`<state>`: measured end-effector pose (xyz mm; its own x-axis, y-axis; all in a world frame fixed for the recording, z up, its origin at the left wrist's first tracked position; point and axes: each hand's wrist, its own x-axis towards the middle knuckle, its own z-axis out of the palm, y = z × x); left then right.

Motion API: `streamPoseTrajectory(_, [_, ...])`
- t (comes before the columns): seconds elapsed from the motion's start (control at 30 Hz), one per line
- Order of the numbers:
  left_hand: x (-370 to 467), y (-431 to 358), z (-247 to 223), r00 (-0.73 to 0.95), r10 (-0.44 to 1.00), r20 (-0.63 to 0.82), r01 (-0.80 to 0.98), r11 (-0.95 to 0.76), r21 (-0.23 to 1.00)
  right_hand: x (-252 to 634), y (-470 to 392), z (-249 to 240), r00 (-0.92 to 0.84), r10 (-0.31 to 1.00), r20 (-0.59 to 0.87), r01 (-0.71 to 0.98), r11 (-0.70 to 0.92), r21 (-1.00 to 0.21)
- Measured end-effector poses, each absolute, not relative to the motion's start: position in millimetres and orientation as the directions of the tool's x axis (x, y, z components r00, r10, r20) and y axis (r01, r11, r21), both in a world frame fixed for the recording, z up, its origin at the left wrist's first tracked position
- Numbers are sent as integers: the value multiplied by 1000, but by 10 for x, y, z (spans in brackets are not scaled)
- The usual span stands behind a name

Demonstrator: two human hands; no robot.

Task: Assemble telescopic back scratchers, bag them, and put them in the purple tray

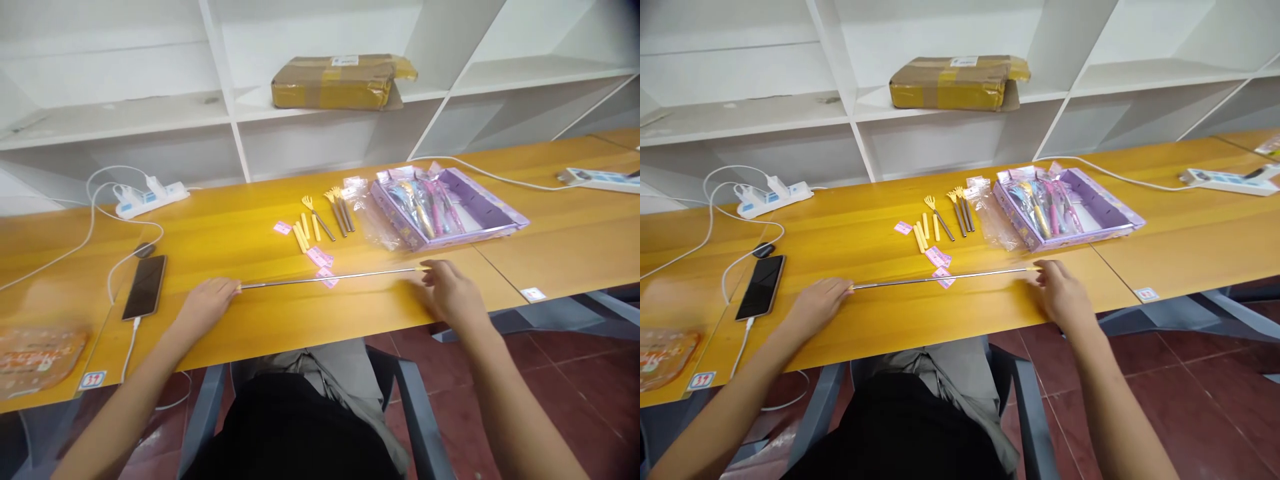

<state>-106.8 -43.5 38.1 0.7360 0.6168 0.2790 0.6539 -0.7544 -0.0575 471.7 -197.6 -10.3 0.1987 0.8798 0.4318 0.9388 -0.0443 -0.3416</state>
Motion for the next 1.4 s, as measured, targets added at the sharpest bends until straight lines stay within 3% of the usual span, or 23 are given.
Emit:
streamPoseTrajectory(0.2, [-157,-788,273,705,654,275,648,-751,127,3203,-1604,149,-72,899,432,916,232,-329])
streamPoseTrajectory(0.37, [-1,-940,214,650,711,269,687,-701,191,2633,-1572,296,-108,906,410,936,232,-266])
streamPoseTrajectory(0.67, [-232,-1005,431,696,686,212,681,-724,110,2678,-1658,322,-190,926,327,963,240,-122])
streamPoseTrajectory(0.9, [-298,-1115,429,695,666,272,674,-735,77,2554,-1742,325,-240,908,342,962,270,-42])
streamPoseTrajectory(1.2, [-298,-1122,433,720,612,328,645,-764,11,2496,-1789,452,-227,940,255,972,233,6])
streamPoseTrajectory(1.4, [-380,-931,621,736,584,342,634,-772,-48,2692,-1768,567,-173,924,342,985,166,49])
